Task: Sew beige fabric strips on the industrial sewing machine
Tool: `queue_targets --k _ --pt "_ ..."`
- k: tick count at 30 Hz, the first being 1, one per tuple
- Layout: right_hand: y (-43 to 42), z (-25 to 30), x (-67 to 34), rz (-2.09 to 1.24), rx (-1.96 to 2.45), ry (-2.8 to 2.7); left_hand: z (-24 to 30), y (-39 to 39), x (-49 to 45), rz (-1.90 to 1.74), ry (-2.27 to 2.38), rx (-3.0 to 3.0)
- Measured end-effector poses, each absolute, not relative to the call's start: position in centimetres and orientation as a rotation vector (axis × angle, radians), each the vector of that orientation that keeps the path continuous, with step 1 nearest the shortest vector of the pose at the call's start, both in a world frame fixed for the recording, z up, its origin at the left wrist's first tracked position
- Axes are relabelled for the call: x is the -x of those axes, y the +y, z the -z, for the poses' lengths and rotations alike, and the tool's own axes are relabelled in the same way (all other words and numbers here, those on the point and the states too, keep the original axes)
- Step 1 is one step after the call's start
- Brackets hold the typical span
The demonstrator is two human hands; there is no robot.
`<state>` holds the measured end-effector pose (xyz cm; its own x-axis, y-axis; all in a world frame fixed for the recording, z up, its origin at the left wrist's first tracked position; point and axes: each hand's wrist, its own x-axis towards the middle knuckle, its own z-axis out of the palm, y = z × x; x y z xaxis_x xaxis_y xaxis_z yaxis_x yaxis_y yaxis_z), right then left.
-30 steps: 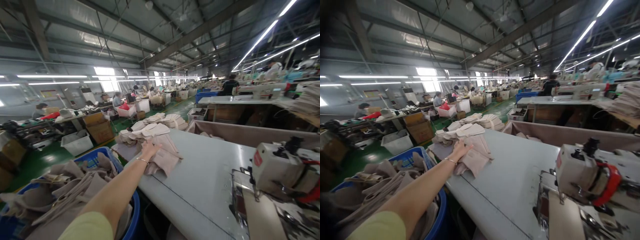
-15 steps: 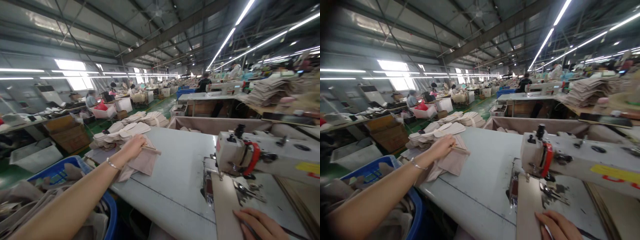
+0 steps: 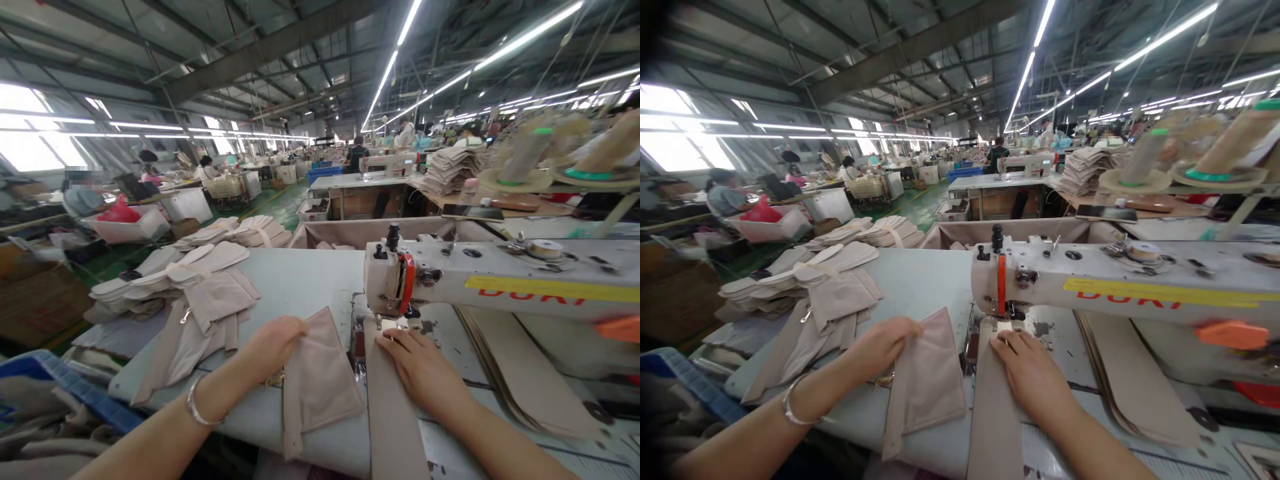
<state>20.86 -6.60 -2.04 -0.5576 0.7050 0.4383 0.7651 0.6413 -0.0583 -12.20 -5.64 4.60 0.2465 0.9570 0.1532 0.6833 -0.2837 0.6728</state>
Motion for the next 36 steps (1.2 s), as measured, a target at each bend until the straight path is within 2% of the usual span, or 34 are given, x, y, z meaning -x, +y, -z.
queue_targets --k 2,6,13,20,36 --pt "-6.6 2.3 -20.8 0.179 1.173 -2.418 -3.9 -3.8 10.8 -0.697 1.579 -2.300" --pt "-7.2 2.5 -20.6 0.222 1.229 -2.352 -2.5 -1.6 8.2 -0.672 1.741 -2.348" --pt "-7.8 1.3 -20.2 0.132 1.271 -2.337 -3.2 -1.2 3.8 -0.655 1.201 -2.254" --pt "-7.7 1.4 -20.2 0.099 1.307 -2.344 -2.1 -0.1 -0.6 -0.597 1.288 -2.125" --pt "-7.7 1.1 -20.2 0.029 1.313 -2.312 -2.7 -0.2 -1.5 -0.545 1.358 -2.165"
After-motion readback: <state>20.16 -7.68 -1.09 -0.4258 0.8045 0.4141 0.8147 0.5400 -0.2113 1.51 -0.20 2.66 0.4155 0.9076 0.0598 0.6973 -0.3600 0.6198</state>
